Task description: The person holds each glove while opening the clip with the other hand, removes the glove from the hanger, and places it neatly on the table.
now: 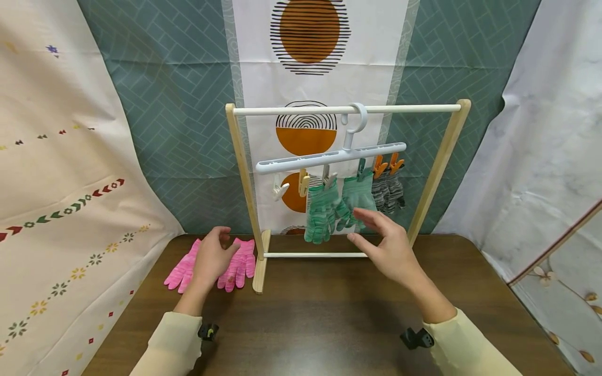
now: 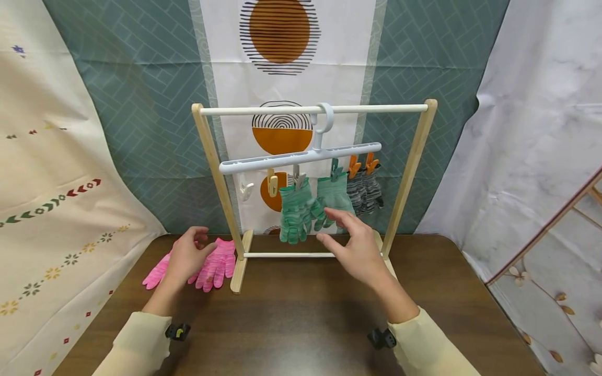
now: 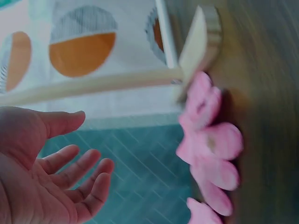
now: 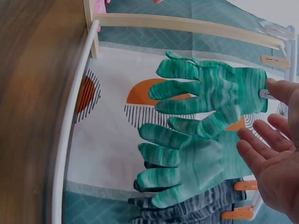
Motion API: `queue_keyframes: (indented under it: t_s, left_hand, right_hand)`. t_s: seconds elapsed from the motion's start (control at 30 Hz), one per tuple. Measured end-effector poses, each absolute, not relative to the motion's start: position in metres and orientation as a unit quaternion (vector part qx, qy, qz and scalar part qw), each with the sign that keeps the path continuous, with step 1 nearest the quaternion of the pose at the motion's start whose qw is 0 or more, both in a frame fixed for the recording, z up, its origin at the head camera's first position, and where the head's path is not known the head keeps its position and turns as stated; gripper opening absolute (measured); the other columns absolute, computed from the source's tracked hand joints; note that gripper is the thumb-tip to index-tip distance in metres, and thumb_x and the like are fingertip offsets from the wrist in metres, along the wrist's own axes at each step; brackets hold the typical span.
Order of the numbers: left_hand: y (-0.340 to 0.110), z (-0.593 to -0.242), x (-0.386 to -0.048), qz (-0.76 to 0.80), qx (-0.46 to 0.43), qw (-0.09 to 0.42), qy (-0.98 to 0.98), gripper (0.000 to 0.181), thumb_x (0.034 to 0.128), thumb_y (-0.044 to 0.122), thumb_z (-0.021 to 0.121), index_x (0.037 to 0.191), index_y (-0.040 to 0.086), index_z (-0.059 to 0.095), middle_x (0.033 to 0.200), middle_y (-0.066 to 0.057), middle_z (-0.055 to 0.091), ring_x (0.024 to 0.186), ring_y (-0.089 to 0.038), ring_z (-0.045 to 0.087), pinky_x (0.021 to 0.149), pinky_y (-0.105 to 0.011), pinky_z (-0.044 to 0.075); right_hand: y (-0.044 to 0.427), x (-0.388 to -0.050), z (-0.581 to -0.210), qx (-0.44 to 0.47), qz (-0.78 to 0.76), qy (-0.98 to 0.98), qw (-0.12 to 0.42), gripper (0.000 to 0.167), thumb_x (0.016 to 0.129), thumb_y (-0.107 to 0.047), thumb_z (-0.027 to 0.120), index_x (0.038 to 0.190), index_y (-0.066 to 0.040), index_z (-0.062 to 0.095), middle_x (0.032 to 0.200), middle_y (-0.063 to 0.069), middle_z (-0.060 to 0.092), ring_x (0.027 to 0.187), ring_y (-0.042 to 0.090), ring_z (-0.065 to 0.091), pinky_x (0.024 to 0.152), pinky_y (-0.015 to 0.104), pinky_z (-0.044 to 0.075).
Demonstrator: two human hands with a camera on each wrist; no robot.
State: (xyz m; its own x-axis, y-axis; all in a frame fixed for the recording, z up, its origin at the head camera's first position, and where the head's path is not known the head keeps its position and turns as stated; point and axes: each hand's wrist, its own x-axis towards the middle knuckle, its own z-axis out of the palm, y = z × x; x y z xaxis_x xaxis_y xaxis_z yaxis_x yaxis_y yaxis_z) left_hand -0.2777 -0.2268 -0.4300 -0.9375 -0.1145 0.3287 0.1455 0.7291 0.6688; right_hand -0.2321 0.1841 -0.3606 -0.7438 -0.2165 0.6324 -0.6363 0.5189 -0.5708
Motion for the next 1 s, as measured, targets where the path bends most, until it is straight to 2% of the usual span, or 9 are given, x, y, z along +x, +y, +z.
queue_keyframes:
  t_s: [0.13, 0.3, 0.43, 0.63, 0.83, 1.0]
  left_hand:
    - [-0.212, -0.417, -0.268, -0.379, -0.027, 0.185, -0.906, 0.048, 0.0978, 0.012, 0.077, 0.139, -0.004, 0.059, 0.121, -0.024, 0.068, 0.105, -0.039, 0.065, 0.088, -0.055, 0.054]
    - [-0.191, -0.402, -0.258, -0.408, -0.054, 0.188, -0.892, 0.049, 0.0962, 0.013, 0.080, 0.139, -0.001, 0.060, 0.124, -0.022, 0.068, 0.109, -0.039, 0.068, 0.088, -0.054, 0.057]
    - [-0.175, -0.393, -0.254, -0.436, -0.087, 0.202, -0.873, 0.048, 0.0944, 0.010, 0.082, 0.136, 0.000, 0.062, 0.122, -0.020, 0.070, 0.105, -0.037, 0.070, 0.083, -0.052, 0.058]
    - [-0.156, -0.385, -0.253, -0.484, -0.130, 0.221, -0.837, 0.048, 0.0917, 0.008, 0.084, 0.135, 0.002, 0.063, 0.121, -0.011, 0.071, 0.102, -0.030, 0.070, 0.087, -0.050, 0.057]
    - [-0.138, -0.379, -0.255, -0.520, -0.162, 0.200, -0.814, 0.048, 0.0919, 0.013, 0.085, 0.135, 0.008, 0.064, 0.125, -0.007, 0.070, 0.106, -0.027, 0.069, 0.092, -0.055, 0.055]
    - [-0.121, -0.375, -0.258, -0.536, -0.186, 0.182, -0.803, 0.051, 0.0927, 0.019, 0.085, 0.136, 0.008, 0.063, 0.126, -0.008, 0.069, 0.109, -0.027, 0.068, 0.094, -0.052, 0.056]
  right_hand:
    - [0.186, -0.235, -0.355, 0.253, 0.421, -0.836, 0.247, 0.055, 0.096, -0.017, 0.082, 0.146, -0.008, 0.062, 0.144, 0.008, 0.064, 0.129, 0.026, 0.064, 0.105, 0.047, 0.053]
    - [0.186, -0.239, -0.349, 0.257, 0.421, -0.834, 0.247, 0.057, 0.096, -0.017, 0.082, 0.147, -0.004, 0.060, 0.145, 0.010, 0.064, 0.131, 0.028, 0.063, 0.107, 0.047, 0.051]
    - [0.186, -0.244, -0.346, 0.263, 0.424, -0.830, 0.249, 0.057, 0.097, -0.016, 0.081, 0.147, -0.001, 0.058, 0.145, 0.012, 0.063, 0.132, 0.029, 0.062, 0.108, 0.045, 0.050]
    - [0.185, -0.251, -0.340, 0.263, 0.431, -0.827, 0.246, 0.057, 0.098, -0.017, 0.080, 0.149, -0.004, 0.058, 0.147, 0.012, 0.063, 0.134, 0.029, 0.061, 0.108, 0.045, 0.050]
    - [0.183, -0.256, -0.335, 0.264, 0.436, -0.826, 0.243, 0.059, 0.098, -0.017, 0.080, 0.150, -0.003, 0.056, 0.149, 0.013, 0.061, 0.136, 0.030, 0.060, 0.109, 0.048, 0.050]
    - [0.179, -0.259, -0.330, 0.263, 0.438, -0.828, 0.232, 0.060, 0.099, -0.021, 0.079, 0.152, -0.006, 0.055, 0.150, 0.012, 0.060, 0.136, 0.031, 0.060, 0.110, 0.049, 0.049]
